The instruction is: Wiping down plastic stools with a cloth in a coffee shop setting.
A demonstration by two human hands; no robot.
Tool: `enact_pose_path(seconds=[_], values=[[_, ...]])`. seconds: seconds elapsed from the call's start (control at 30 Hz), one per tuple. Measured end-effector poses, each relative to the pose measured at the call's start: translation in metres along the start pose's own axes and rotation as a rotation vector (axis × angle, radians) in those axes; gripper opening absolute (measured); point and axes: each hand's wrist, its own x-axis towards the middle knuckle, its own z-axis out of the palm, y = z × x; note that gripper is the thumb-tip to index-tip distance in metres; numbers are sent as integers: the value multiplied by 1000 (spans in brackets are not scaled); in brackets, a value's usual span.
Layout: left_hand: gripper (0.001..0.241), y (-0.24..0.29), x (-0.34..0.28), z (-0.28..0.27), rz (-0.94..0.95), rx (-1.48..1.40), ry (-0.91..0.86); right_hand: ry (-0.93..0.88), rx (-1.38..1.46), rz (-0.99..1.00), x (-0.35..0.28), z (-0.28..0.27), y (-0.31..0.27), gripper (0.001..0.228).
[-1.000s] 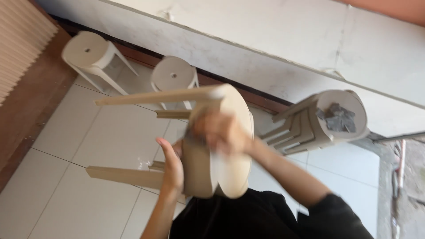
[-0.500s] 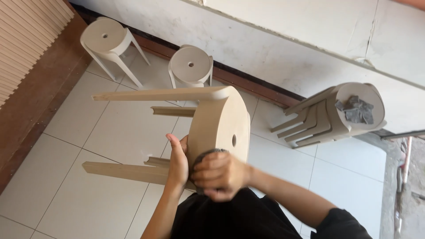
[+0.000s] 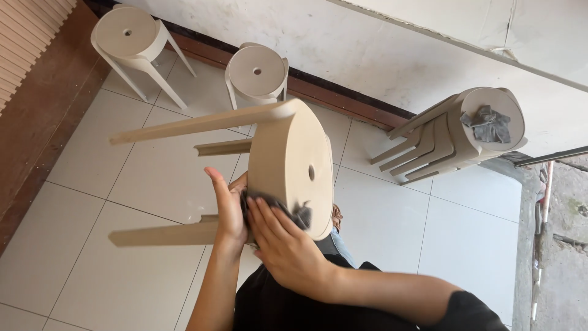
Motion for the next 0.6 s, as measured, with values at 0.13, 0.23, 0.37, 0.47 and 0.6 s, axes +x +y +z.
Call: enact_pose_path(seconds=[0.13,0.23,0.37,0.47,0.6], values=[[113,14,-5,20,48,37,-60,65,-18,149,-2,10,9,65],[114,-1,1,20,56,50,28,146,-22,320,52,11,44,63],[114,-3,5,16,121,-90,-67,200,291,414,100,61,96,60],[118,-9,7,1,148,-70,-95,40,79,253,87,47,79,53],[120,-33,13,-27,133,-193,-25,246,423,226,12,20,24,56]])
